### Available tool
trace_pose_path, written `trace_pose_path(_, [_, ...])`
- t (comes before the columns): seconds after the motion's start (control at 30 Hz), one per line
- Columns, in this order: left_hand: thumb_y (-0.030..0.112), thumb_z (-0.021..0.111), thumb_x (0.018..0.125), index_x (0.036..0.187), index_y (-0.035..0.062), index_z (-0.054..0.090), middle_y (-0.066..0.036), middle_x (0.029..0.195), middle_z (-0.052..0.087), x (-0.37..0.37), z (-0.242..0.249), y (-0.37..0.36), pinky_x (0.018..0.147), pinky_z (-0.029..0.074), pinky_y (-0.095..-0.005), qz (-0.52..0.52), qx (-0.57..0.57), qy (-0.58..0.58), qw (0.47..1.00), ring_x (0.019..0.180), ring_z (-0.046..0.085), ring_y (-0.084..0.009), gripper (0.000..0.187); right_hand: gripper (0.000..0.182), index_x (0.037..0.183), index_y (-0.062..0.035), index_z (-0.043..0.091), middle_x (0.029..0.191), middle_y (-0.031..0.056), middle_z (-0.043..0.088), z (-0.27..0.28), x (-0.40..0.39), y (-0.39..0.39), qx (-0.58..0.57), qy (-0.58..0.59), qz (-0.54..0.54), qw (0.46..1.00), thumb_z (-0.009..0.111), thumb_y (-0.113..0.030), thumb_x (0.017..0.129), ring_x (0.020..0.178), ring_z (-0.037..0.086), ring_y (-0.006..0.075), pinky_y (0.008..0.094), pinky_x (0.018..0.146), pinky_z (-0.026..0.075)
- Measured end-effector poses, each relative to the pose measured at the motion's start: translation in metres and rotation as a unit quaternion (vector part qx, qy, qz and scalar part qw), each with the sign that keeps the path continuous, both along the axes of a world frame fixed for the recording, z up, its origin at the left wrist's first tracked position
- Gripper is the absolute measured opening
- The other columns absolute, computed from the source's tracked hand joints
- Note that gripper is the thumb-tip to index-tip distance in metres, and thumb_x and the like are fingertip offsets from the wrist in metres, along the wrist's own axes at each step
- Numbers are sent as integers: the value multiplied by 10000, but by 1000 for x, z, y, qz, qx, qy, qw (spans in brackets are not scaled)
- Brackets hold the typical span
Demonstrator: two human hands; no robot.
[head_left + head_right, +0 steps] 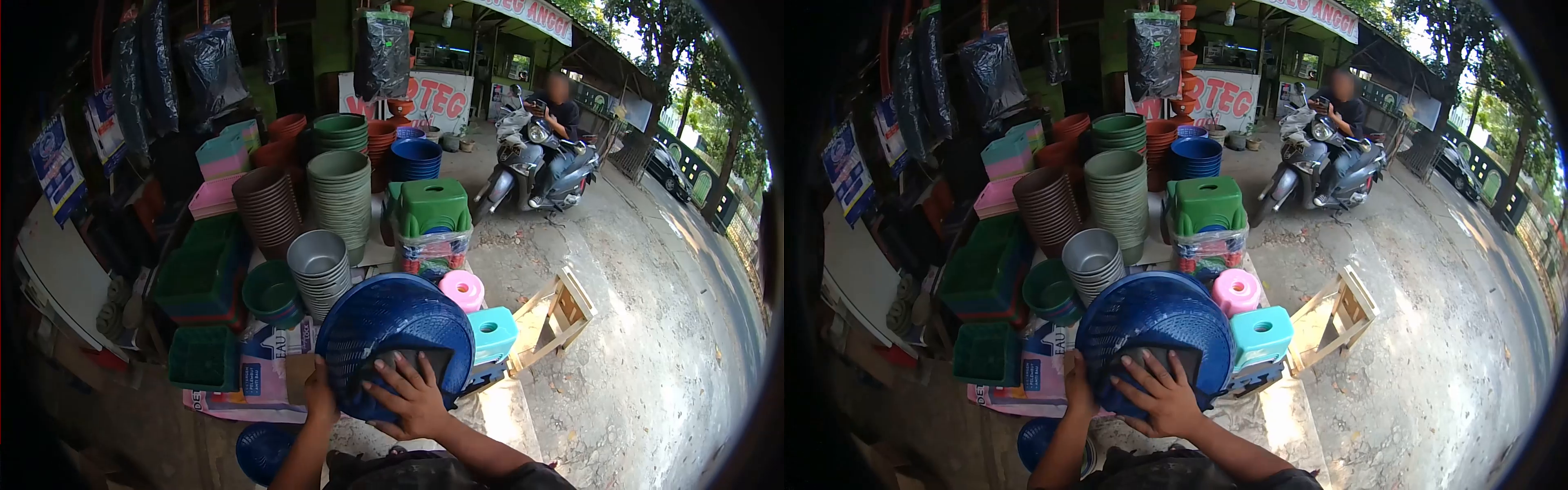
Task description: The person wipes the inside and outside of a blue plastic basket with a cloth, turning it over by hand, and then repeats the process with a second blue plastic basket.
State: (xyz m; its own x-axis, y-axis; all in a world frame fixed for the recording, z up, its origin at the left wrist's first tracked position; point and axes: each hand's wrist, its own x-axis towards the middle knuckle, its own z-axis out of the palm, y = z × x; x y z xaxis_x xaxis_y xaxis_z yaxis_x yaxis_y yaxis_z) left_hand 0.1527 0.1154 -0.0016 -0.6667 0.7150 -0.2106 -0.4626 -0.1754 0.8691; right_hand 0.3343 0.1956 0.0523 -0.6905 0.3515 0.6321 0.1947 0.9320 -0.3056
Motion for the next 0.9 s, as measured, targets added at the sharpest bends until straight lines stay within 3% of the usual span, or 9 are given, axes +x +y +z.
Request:
trace_pose_path(0.07, [548,469,923,1204,-96,493,-168,1129,608,6,7,-1,835,527,-362,-8,-13,-16,1000,951,630,-256,703,662,1313,-114,507,1439,150,386,-9,9,17,-24,18,34,999,647,-459,765,1327,340,371,560,1067,191])
trace_pose_path(0.2, [529,473,930,1185,-96,510,-164,1113,617,11,10,-3,835,521,-359,-5,-27,-58,998,949,627,-248,675,636,1308,-10,452,1423,219,374,-42,20,64,-204,191,-182,943,596,-389,818,1300,344,423,555,1052,219])
trace_pose_path(0.27, [533,476,927,1199,-96,496,-165,1121,613,6,-11,-1,837,526,-368,-12,-41,-24,999,956,628,-253,685,622,1312,-43,473,1428,205,375,-38,16,30,-155,194,-211,945,600,-401,819,1312,333,417,541,1067,211])
trace_pose_path(0.33, [536,479,924,1213,-97,481,-166,1128,609,4,-26,7,838,530,-377,-16,-59,3,998,963,628,-257,696,615,1310,-84,499,1426,186,388,-26,18,-7,-52,40,-100,993,623,-406,802,1319,339,395,518,1077,210])
trace_pose_path(0.43, [548,488,914,1244,-96,449,-174,1157,596,7,-26,8,876,520,-395,-54,-29,12,998,981,626,-274,725,622,1308,-118,518,1423,170,400,-33,25,-2,-3,37,-5,999,651,-412,776,1323,349,372,502,1085,205])
trace_pose_path(0.57, [548,504,906,1261,-78,447,-166,1202,578,12,-2,2,934,486,-404,-54,-15,-124,991,1037,603,-283,722,501,1246,-2,491,1365,232,439,-70,41,76,-188,139,-231,944,577,-298,851,1251,402,429,523,1010,282])
trace_pose_path(0.6, [547,508,904,1265,-74,446,-163,1215,572,11,-2,3,945,480,-406,-62,15,-170,983,1056,595,-285,721,494,1234,19,481,1358,241,443,-75,47,85,-429,162,-185,869,564,-300,866,1242,406,441,529,1011,287])
trace_pose_path(0.7, [549,514,900,1274,-58,448,-155,1236,560,16,-38,9,935,484,-406,-42,-3,-154,987,1083,582,-290,716,532,1241,9,491,1374,223,436,-72,33,46,-119,81,-247,958,560,-359,863,1273,394,416,540,1032,268])
trace_pose_path(0.9, [500,591,880,1207,-53,510,-152,1140,615,17,-64,2,840,506,-360,12,-8,-117,993,961,629,-261,647,493,1208,-36,532,1350,187,458,-53,12,-26,-110,20,-70,991,622,-292,797,1280,400,362,489,1045,282])
